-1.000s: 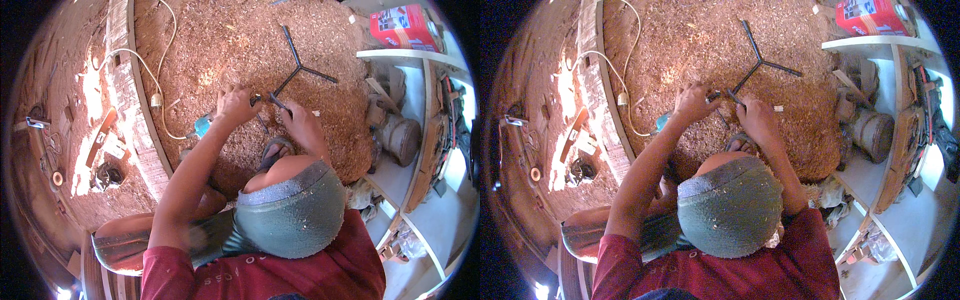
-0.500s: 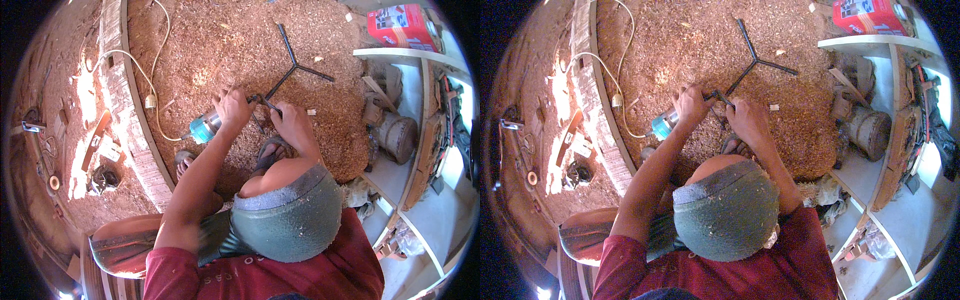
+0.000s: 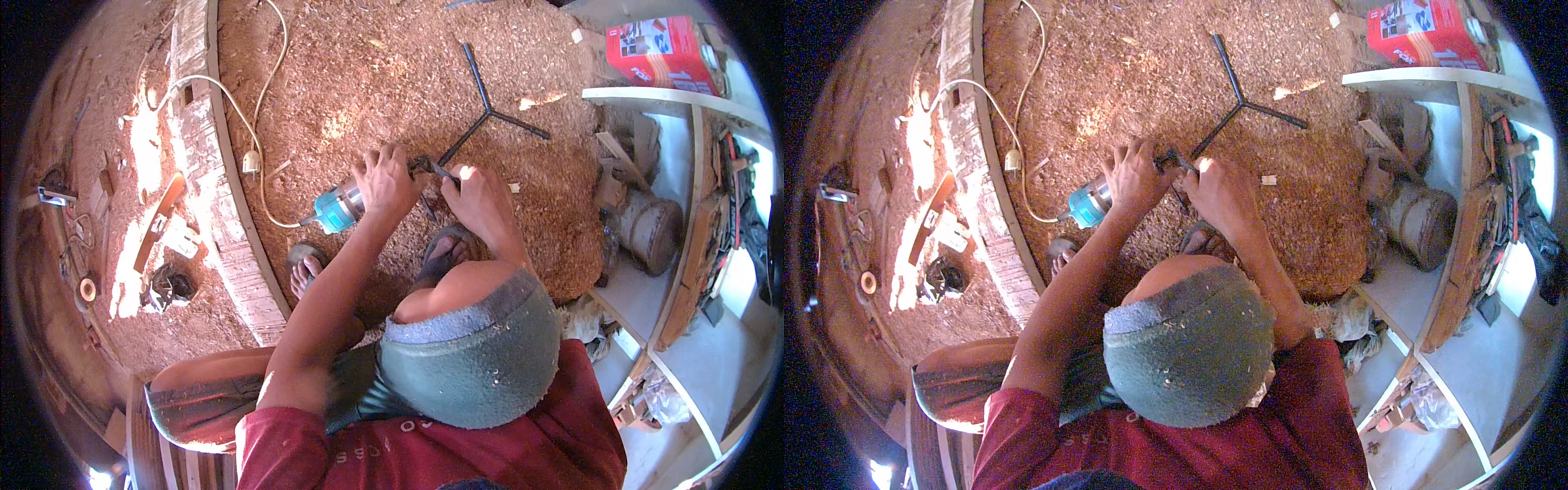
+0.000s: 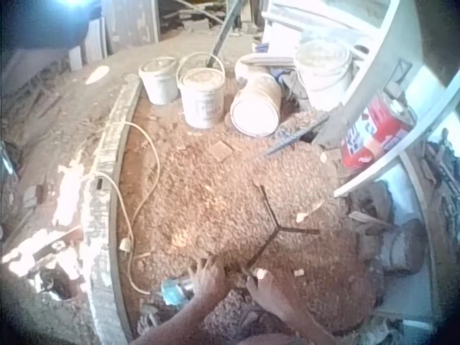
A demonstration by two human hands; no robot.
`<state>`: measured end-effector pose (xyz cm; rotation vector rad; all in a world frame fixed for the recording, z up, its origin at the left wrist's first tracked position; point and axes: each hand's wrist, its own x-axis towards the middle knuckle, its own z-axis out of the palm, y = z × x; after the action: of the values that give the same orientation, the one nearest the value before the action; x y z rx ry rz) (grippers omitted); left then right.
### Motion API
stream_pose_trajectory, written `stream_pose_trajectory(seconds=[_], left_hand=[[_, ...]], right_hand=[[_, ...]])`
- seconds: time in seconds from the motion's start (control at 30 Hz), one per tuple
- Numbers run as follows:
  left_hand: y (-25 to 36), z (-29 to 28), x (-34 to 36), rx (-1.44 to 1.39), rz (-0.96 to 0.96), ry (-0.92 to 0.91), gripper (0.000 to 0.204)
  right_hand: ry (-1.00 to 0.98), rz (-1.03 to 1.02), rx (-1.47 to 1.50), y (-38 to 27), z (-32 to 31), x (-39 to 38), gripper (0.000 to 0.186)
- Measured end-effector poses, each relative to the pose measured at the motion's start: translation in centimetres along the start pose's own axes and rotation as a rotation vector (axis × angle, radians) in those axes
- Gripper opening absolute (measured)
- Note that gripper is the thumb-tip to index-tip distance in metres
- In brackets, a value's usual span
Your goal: The person sitting on a workshop floor adjusts a wood router by using a wrench to tighten or loosen its components.
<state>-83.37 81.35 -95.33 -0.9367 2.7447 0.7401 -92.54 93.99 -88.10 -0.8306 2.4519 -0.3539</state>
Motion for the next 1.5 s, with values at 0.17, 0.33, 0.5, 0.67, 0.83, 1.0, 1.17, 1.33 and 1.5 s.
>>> stream_pose_trajectory(seconds=[0.17,0.33,0.5,0.67,0.83,1.0,1.17,1.33,1.5], left_hand=[[-0.7,-1.2,-1.6,0.053,-0.009,-0.006,0.085],[-1.1,-1.1,-1.7,0.01,-0.033,-0.021,0.084],[-1.1,-0.8,-1.8,0.028,-0.026,-0.004,0.083],[-1.0,-0.9,-2.0,0.035,-0.029,0.026,0.081],[-0.8,-0.9,-1.9,0.023,-0.043,-0.007,0.079],[-0.6,-0.9,-1.9,0.02,-0.056,-0.015,0.079],[-0.7,-1.0,-1.9,0.011,-0.055,-0.012,0.08],[-0.7,-1.1,-2.0,-0.005,-0.065,-0.024,0.082],[-0.7,-1.1,-1.9,-0.01,-0.067,-0.047,0.083]], right_hand=[[-0.044,-0.049,-0.047,-0.2,1.0,0.9,0.026],[0.089,-0.212,-0.123,-0.5,2.4,0.7,0.02],[-0.062,-0.007,-0.054,-1.1,2.5,-0.6,0.022],[-0.035,0.191,0.046,0.3,4.9,-2.7,0.026],[-0.246,0.377,0.389,3.5,7.6,-2.1,0.051],[-0.16,0.349,0.467,3.7,8.1,-1.0,0.055],[-0.282,0.32,0.487,3.5,7.5,0.5,0.052],[-0.168,0.335,0.381,2.6,7.5,0.8,0.042],[-0.27,0.276,0.352,2.1,5.8,0.6,0.041]])
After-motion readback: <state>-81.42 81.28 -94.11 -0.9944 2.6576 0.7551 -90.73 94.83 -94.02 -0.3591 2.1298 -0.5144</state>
